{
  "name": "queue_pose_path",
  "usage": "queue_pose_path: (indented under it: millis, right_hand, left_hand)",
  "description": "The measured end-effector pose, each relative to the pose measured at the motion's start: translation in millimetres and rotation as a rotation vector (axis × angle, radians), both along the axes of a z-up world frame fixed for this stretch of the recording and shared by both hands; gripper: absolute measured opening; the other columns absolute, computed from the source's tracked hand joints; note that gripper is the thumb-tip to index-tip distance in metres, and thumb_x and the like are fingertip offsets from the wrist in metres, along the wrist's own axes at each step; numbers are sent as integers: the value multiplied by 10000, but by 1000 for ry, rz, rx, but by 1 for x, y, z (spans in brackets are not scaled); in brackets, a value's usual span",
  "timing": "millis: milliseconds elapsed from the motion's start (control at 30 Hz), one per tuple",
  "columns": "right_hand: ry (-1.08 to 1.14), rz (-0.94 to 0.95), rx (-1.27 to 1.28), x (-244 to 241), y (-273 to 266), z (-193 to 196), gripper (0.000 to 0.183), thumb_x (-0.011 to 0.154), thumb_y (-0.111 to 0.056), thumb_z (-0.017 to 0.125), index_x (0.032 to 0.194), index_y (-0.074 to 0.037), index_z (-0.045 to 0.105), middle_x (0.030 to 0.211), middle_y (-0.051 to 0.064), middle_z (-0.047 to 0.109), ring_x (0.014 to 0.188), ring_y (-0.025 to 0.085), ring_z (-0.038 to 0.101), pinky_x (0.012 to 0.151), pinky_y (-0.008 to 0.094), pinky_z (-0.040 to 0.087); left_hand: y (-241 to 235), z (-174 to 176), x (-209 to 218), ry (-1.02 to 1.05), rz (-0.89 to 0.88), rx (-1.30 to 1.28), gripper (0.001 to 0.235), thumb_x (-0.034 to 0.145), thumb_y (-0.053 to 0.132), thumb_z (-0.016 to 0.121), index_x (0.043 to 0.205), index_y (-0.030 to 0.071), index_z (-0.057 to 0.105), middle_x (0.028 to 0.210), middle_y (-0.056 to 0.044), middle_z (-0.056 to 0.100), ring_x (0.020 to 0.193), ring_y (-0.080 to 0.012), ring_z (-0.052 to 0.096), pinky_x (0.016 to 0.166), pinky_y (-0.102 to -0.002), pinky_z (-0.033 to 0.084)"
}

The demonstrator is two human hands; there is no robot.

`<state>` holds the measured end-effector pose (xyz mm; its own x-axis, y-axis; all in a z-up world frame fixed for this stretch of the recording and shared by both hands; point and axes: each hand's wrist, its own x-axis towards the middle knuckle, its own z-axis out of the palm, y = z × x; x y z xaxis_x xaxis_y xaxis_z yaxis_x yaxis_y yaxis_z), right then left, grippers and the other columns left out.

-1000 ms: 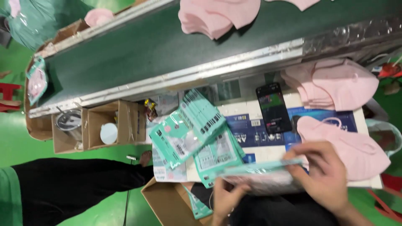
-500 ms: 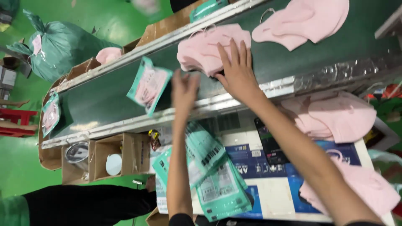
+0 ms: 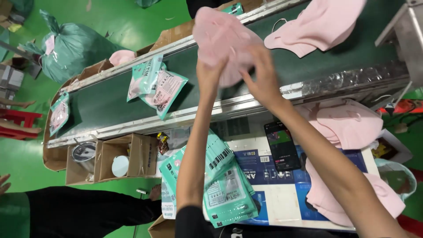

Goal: Packaging pink face masks into plastic bags and placing them on a conveyor belt.

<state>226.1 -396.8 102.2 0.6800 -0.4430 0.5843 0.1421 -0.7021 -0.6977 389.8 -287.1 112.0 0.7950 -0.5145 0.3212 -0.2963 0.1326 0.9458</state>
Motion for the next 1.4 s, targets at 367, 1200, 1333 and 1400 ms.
queue_pose_path:
  millis: [367,1200,1333,1400]
  right_hand:
    - [445,385,232,-250,124,-57,797,765,-51,720,1493,-131,408,1427,145,592,1304,314,606,1093,381,472]
    - [501,215,434,-302,180,-149,657,785,66,693,1399,-66,500,1268,117,666,1141,250,641,1035,344,514]
    - [570,118,476,-365,208,-101,516,766,5,781,1234,-102,594,1145,70,734,1056,230,732,963,361,560]
    - [215,144,1151,-401,220,-97,789,735,-4,753,1448,-61,420,1202,116,683,1076,239,675,918,372,537]
  left_hand:
    - [222,-44,-281,12,-191,174,926,723,229,882,1456,10,361,1419,-172,480,1360,-280,479,1175,-403,373]
    - [234,-82,-289,-339,-328,416,793,768,253,865,1406,15,458,1438,-245,538,1356,-414,521,1162,-470,414]
    - [266,-22,-334,-142,-565,356,519,864,104,687,1362,55,548,1345,-152,653,1275,-315,625,1162,-388,487]
    - [287,-26,-366,-170,-521,206,484,806,70,738,1282,16,665,1311,-208,696,1301,-366,642,1158,-439,464]
